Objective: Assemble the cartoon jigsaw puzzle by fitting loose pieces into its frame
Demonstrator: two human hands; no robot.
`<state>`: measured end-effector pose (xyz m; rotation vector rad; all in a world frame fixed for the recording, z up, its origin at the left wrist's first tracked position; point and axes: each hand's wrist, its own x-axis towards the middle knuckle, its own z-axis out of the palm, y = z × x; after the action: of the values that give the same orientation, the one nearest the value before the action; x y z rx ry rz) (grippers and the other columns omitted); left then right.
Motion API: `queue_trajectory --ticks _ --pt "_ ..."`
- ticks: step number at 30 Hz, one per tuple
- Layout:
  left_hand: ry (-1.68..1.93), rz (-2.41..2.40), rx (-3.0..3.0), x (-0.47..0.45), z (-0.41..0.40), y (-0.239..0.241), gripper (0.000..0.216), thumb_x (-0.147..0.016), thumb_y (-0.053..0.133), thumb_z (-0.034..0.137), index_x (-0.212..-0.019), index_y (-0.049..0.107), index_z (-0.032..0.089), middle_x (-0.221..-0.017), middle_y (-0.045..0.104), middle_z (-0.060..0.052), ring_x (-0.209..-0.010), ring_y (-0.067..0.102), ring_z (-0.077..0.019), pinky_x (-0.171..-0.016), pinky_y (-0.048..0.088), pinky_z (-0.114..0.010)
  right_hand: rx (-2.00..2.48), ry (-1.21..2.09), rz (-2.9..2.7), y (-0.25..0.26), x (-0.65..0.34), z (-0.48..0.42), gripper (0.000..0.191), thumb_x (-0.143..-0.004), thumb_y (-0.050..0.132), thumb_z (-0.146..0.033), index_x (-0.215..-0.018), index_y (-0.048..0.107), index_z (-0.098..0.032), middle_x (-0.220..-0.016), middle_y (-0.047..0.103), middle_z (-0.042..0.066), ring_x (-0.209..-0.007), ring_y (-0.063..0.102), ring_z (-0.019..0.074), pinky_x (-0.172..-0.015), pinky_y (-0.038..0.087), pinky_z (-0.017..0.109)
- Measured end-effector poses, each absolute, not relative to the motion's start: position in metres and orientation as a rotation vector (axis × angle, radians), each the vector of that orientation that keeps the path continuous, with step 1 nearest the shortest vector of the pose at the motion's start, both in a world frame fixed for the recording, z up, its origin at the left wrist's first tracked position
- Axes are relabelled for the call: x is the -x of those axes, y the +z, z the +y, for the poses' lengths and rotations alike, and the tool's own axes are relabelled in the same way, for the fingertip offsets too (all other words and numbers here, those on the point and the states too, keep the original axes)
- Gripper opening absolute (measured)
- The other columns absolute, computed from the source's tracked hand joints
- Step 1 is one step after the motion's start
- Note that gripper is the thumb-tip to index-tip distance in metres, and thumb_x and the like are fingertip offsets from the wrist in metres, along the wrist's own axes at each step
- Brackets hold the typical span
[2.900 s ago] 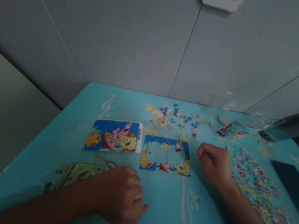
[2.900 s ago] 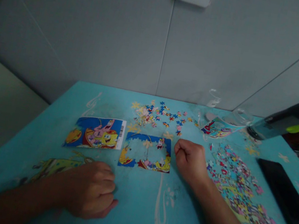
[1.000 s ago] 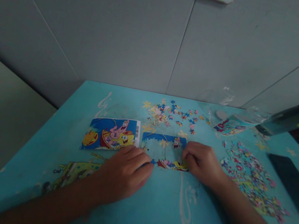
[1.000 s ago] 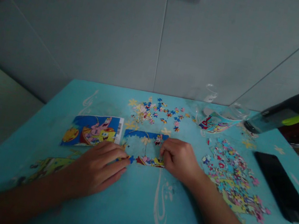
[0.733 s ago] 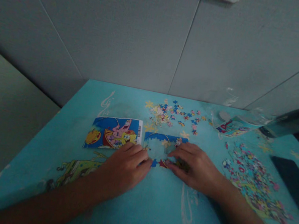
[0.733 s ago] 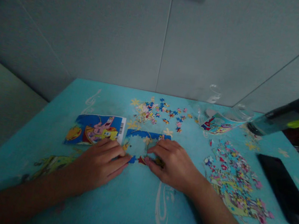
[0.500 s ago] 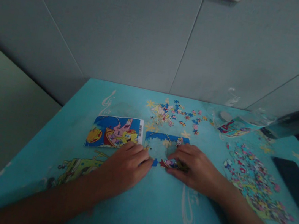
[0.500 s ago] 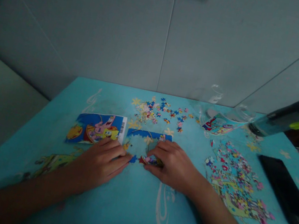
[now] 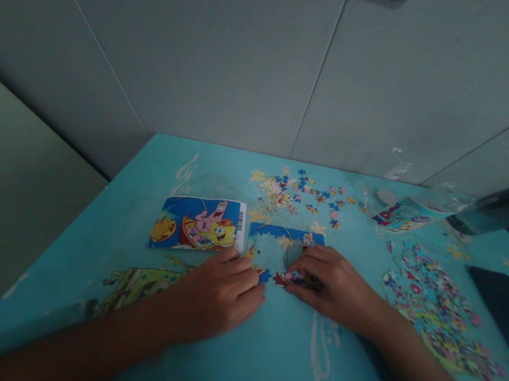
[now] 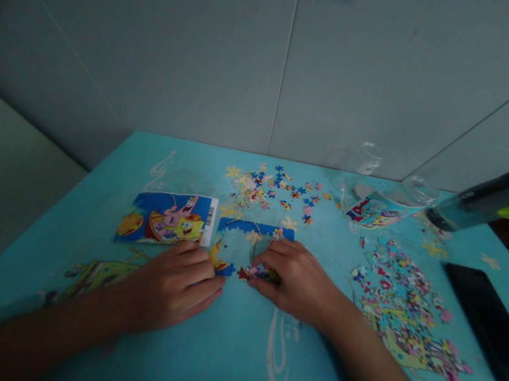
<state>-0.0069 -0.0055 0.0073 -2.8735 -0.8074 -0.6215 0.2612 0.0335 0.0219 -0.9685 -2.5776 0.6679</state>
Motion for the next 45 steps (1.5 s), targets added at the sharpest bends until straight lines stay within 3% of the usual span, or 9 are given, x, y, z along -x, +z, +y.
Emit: queue_trajectory --ticks 19,30,45 --pt "-0.617 -0.785 2.891 0.0062 -0.005 0.0079 0.013 -0.099 0.056 0.014 -0.092 0.067 0.017 -0.076 0.055 -0.001 -0.075 0.047 -0.0182 -0.071 0.033 -0.039 0.981 0.762 -2.577 0.0283 -0.2652 0.0351 0.027 -0.093 0.072 -0.037 -0.116 0.069 -0.024 -0.098 0.069 0.005 -0.095 0.063 0.0209 -0.087 0.046 0.034" --pt "-0.623 -0.798 2.927 0.0071 -0.0056 0.0083 0.012 -0.099 0.057 0.015 -0.091 0.065 0.016 -0.076 0.055 -0.001 -0.076 0.046 -0.0179 -0.072 0.033 -0.039 0.968 0.758 -2.588 0.0286 -0.2642 0.0355 0.014 -0.099 0.062 -0.029 -0.109 0.07 -0.023 -0.094 0.068 0.004 -0.092 0.063 0.0194 -0.088 0.045 0.034" --pt "-0.638 -0.617 2.94 0.0075 -0.0077 0.0105 0.007 -0.097 0.061 0.015 -0.093 0.067 0.014 -0.074 0.054 0.0 -0.073 0.047 -0.017 -0.069 0.035 -0.038 0.978 0.756 -2.611 0.0235 -0.2639 0.0369 0.018 -0.102 0.059 -0.036 -0.109 0.07 -0.024 -0.094 0.066 0.004 -0.092 0.061 0.0196 -0.086 0.044 0.036"
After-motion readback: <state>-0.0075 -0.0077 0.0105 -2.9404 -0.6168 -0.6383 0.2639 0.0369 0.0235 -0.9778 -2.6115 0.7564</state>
